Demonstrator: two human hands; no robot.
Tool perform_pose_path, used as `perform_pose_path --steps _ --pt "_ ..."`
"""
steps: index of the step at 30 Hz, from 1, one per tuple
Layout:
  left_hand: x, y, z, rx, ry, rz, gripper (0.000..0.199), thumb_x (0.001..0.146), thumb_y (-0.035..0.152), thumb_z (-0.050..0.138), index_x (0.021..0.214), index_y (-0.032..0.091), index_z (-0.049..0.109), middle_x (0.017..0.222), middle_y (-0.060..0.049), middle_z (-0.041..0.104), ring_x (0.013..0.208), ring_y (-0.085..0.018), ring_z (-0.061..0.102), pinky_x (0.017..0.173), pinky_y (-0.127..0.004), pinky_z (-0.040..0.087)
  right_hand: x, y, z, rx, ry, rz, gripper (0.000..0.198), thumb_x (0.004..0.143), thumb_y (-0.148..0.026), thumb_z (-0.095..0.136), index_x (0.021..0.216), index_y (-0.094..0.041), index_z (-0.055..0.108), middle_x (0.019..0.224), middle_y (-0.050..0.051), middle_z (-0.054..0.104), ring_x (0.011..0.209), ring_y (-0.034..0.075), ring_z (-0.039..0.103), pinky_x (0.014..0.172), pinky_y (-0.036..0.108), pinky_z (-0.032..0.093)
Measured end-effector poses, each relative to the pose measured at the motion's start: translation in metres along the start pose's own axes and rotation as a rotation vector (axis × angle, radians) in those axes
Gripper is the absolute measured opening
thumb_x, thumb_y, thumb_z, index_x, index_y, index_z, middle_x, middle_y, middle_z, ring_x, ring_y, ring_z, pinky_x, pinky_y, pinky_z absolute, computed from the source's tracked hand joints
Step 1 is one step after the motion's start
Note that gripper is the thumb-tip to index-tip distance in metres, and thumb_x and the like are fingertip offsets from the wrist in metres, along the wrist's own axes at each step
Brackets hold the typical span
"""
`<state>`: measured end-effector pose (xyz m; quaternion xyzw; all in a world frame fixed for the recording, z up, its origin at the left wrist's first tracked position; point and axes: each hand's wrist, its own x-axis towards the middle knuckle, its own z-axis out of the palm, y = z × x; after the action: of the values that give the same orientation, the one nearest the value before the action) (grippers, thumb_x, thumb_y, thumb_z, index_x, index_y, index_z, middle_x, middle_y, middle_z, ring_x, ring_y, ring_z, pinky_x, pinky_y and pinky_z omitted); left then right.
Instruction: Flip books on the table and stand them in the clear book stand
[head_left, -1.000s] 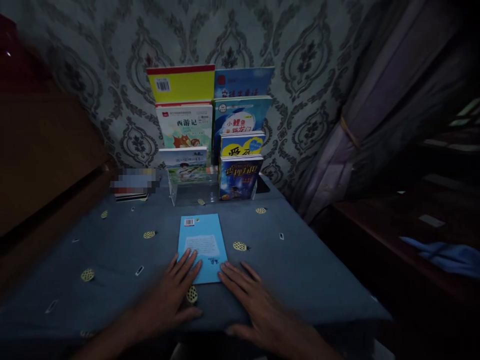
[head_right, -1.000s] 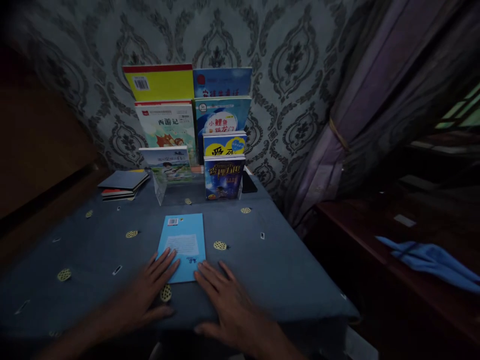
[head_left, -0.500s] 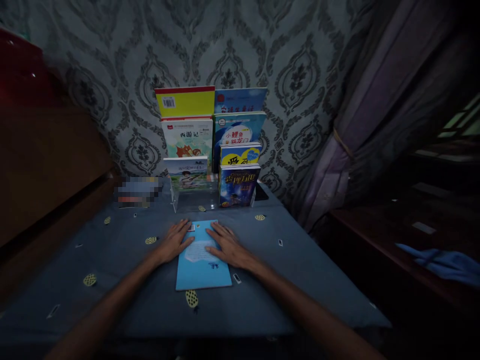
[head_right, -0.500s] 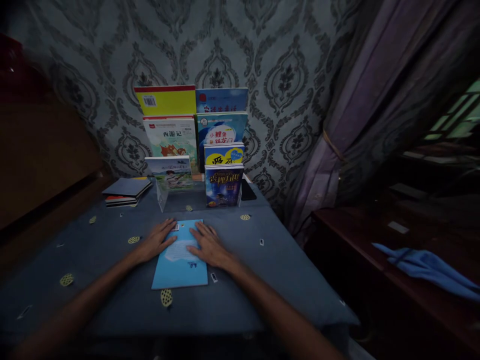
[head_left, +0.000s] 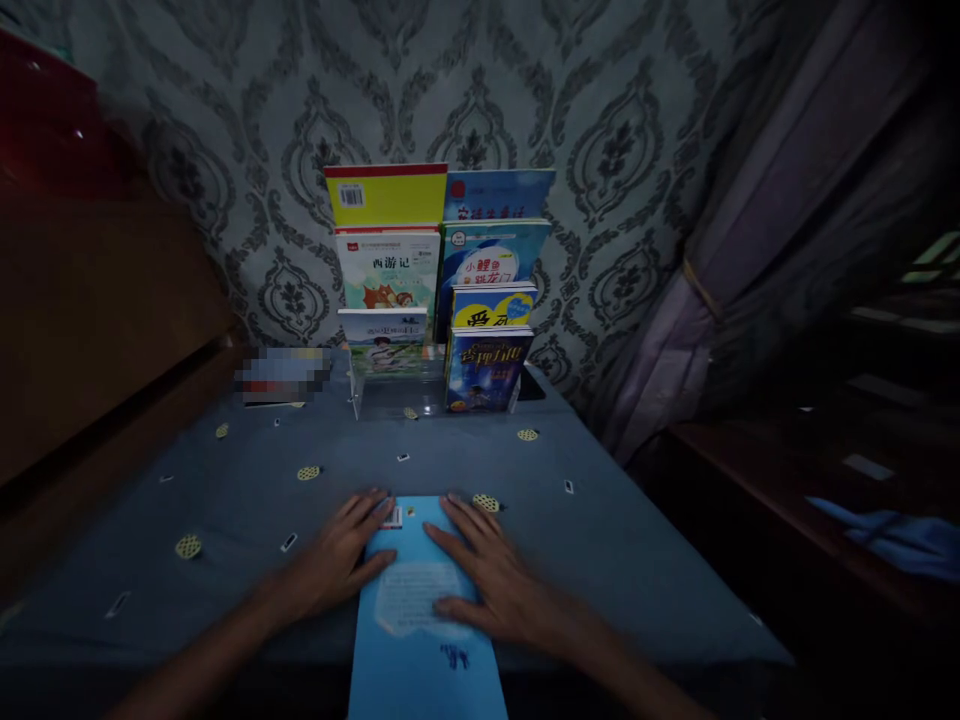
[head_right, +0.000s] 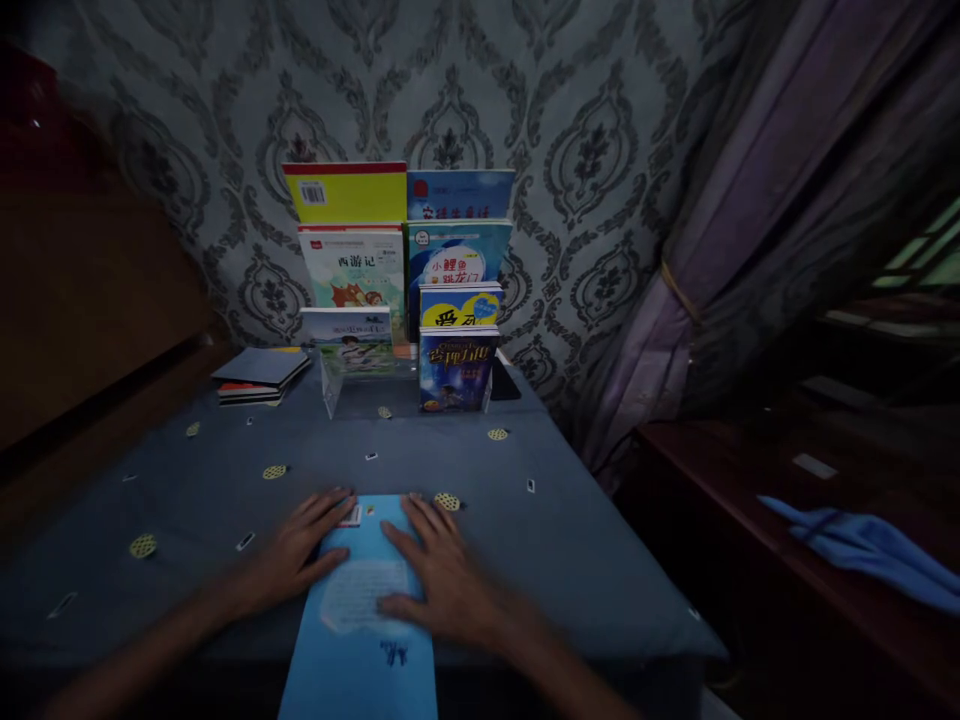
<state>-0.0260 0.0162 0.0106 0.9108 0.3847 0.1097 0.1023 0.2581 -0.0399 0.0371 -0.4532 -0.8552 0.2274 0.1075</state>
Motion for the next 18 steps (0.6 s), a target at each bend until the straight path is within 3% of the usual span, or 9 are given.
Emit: perform_pose_path --steps 3,6,9,14,18 --pt "-0.013 0.008 0.0 0.012 0.001 0.029 0.062 0.099 0.053 0.041 0.155 0.029 0.027 0.157 -0.008 0.036 0.141 -0.031 0.038 0.113 -0.048 0.039 -0.031 -0.003 -0.003 0.027 -0.068 -0.134 0.089 0.083 -0.067 0.061 0.155 -0.034 0.021 0.165 0.009 0.005 0.151 0.036 0.006 0.118 0.064 0.012" --pt "-0.019 0.012 0.001 0.023 0.025 0.042 0.063 0.099 0.052 0.043 0.155 0.03 0.025 0.157 -0.007 0.037 0.14 -0.032 0.04 0.111 -0.047 0.041 -0.054 -0.004 -0.004 0.045 -0.094 -0.246 0.086 0.084 -0.053 0.067 0.155 -0.038 0.019 0.164 0.007 0.012 0.15 0.033 0.014 0.119 0.061 0.016" --pt "-0.021 0.013 0.004 0.028 0.036 0.033 0.063 0.099 0.052 0.043 0.155 0.03 0.026 0.157 -0.008 0.037 0.14 -0.033 0.04 0.11 -0.048 0.042 -0.064 -0.006 0.002 0.037 -0.054 -0.265 0.083 0.086 -0.043 0.069 0.154 -0.039 0.022 0.163 0.006 0.02 0.149 0.031 0.02 0.119 0.059 0.02" --pt "-0.021 0.012 0.0 -0.012 0.039 0.06 0.064 0.098 0.051 0.046 0.156 0.031 0.024 0.157 -0.007 0.037 0.14 -0.032 0.04 0.111 -0.049 0.041 -0.057 -0.007 0.015 -0.031 0.079 -0.259 0.056 0.093 -0.041 0.06 0.146 -0.039 0.042 0.151 0.007 0.046 0.141 0.028 0.041 0.116 0.057 0.031" --pt "-0.016 0.009 -0.015 -0.151 -0.045 0.011 0.058 0.099 0.053 0.042 0.152 0.03 0.035 0.157 -0.006 0.037 0.142 -0.031 0.038 0.112 -0.05 0.041 -0.039 -0.014 0.004 0.04 0.139 -0.314 0.04 0.094 -0.047 0.057 0.129 -0.027 0.063 0.122 0.01 0.071 0.118 0.025 0.062 0.102 0.042 0.049"
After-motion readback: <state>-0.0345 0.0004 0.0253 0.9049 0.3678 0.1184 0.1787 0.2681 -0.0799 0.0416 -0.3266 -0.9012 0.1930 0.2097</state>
